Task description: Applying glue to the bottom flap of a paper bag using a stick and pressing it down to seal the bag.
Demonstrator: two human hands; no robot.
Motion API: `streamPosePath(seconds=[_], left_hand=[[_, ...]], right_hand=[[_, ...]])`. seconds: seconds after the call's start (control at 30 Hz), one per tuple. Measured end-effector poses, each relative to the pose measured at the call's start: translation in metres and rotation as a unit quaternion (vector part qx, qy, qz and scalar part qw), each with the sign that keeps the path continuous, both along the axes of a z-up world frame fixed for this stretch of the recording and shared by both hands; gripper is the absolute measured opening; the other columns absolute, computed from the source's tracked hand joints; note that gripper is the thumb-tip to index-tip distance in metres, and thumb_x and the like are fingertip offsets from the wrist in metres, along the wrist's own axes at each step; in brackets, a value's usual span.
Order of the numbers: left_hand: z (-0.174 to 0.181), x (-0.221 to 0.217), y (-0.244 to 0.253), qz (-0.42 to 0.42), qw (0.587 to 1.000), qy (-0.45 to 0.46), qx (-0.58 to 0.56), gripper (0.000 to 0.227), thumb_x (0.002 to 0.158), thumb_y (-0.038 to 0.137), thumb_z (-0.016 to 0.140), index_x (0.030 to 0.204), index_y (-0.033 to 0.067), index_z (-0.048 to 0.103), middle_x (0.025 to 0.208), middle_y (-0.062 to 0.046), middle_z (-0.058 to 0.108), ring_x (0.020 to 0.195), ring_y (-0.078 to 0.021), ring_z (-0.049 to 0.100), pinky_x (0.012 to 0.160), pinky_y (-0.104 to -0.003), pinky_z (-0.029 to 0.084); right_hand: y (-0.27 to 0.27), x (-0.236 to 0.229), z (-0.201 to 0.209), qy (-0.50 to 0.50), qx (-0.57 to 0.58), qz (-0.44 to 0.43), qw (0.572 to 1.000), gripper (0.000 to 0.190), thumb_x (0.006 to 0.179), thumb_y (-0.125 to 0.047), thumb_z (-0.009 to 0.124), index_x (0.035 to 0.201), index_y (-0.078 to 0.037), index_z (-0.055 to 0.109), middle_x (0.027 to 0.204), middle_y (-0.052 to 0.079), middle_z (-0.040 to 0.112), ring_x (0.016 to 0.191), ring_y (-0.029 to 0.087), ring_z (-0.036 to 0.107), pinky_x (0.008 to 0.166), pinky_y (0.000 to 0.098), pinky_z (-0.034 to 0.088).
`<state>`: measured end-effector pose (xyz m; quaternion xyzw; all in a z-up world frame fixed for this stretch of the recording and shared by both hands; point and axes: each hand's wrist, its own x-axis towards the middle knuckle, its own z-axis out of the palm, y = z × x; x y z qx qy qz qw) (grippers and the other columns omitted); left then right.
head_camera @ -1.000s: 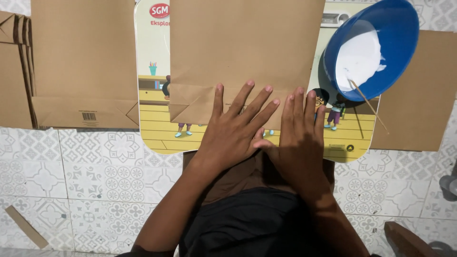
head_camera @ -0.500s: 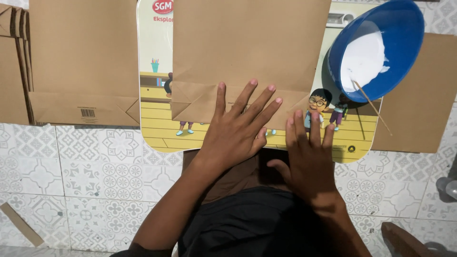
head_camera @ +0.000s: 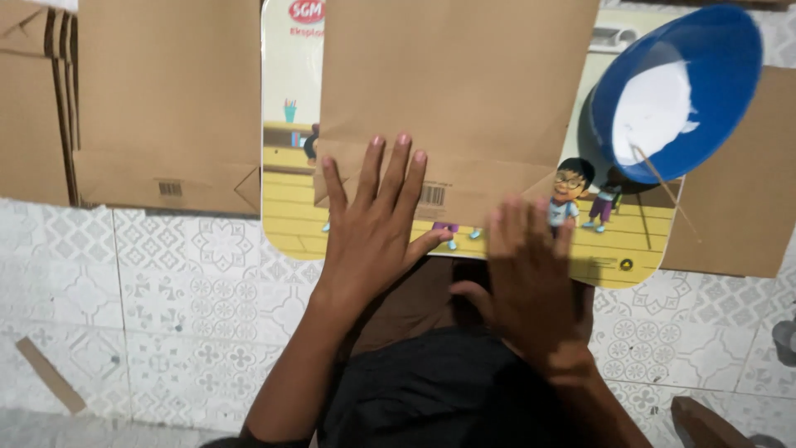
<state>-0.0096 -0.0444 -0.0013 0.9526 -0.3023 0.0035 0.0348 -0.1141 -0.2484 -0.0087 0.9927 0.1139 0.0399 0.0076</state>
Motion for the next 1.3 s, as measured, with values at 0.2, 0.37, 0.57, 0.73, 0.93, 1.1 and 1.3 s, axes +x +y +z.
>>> streamPosePath(seconds=[0.2,0.37,0.57,0.73,0.93,1.1,1.3], left_hand=[[0.001,0.006,0.014,-0.027,1.000,0.007,-0.008,0.083,0.105,0.062,0.052,0.163,0.0068,0.032,0.171,-0.009,0.030,0.159,-0.0290,0.025,0.119,-0.076,0.013],[0.006,0.001,0.049,0.007,1.000,0.016,-0.008,0.088,0.105,0.070,0.046,0.165,0.0064,0.033,0.172,-0.008,0.025,0.158,-0.0359,0.016,0.114,-0.081,0.005],[0.008,0.001,0.054,0.017,0.999,0.024,-0.032,0.081,0.106,0.066,0.045,0.163,0.0097,0.035,0.171,-0.005,0.030,0.158,-0.0359,0.019,0.114,-0.082,0.006],[0.005,0.005,0.052,0.024,0.999,-0.013,-0.046,0.065,0.110,0.054,0.051,0.161,0.0149,0.042,0.168,-0.003,0.035,0.157,-0.0345,0.025,0.114,-0.081,0.010],[0.001,0.007,0.050,0.043,0.997,-0.036,-0.055,0.062,0.104,0.047,0.057,0.159,0.0198,0.046,0.164,-0.002,0.043,0.153,-0.0334,0.034,0.115,-0.080,0.015],[0.000,0.006,0.049,0.046,0.997,-0.029,-0.056,0.064,0.102,0.045,0.059,0.160,0.0218,0.044,0.164,-0.004,0.041,0.154,-0.0357,0.033,0.115,-0.081,0.014],[0.005,-0.004,0.068,0.029,0.999,-0.012,-0.033,0.062,0.111,0.051,0.053,0.163,0.0169,0.043,0.170,0.000,0.031,0.157,-0.0332,0.022,0.115,-0.081,0.011]], right_hand=[[0.033,0.050,-0.001,-0.045,0.039,0.085,0.995,0.108,0.094,-0.084,0.021,0.150,0.003,0.055,0.160,0.022,0.045,0.149,0.043,0.039,0.120,0.0597,0.033],[0.033,0.051,-0.002,-0.023,0.034,0.059,0.997,0.108,0.094,-0.082,0.019,0.148,0.004,0.055,0.158,0.024,0.048,0.148,0.040,0.044,0.118,0.0568,0.039],[0.053,0.062,0.007,-0.016,0.044,0.091,0.995,0.108,0.095,-0.085,0.030,0.155,0.003,0.049,0.165,0.024,0.035,0.153,0.046,0.029,0.120,0.0670,0.030],[0.069,0.081,-0.003,-0.064,0.051,0.159,0.984,0.111,0.094,-0.088,0.026,0.152,0.003,0.053,0.162,0.020,0.043,0.150,0.044,0.036,0.120,0.0625,0.031],[0.070,0.079,0.001,-0.062,0.060,0.154,0.984,0.109,0.095,-0.084,0.027,0.148,0.007,0.054,0.158,0.026,0.047,0.149,0.042,0.041,0.121,0.0589,0.033],[0.071,0.076,0.001,-0.040,0.060,0.136,0.988,0.109,0.095,-0.083,0.023,0.151,0.007,0.052,0.160,0.025,0.044,0.151,0.041,0.039,0.121,0.0587,0.032],[0.071,0.076,0.003,-0.042,0.033,0.137,0.989,0.110,0.095,-0.084,0.020,0.150,0.005,0.053,0.160,0.025,0.044,0.150,0.041,0.040,0.122,0.0578,0.033]])
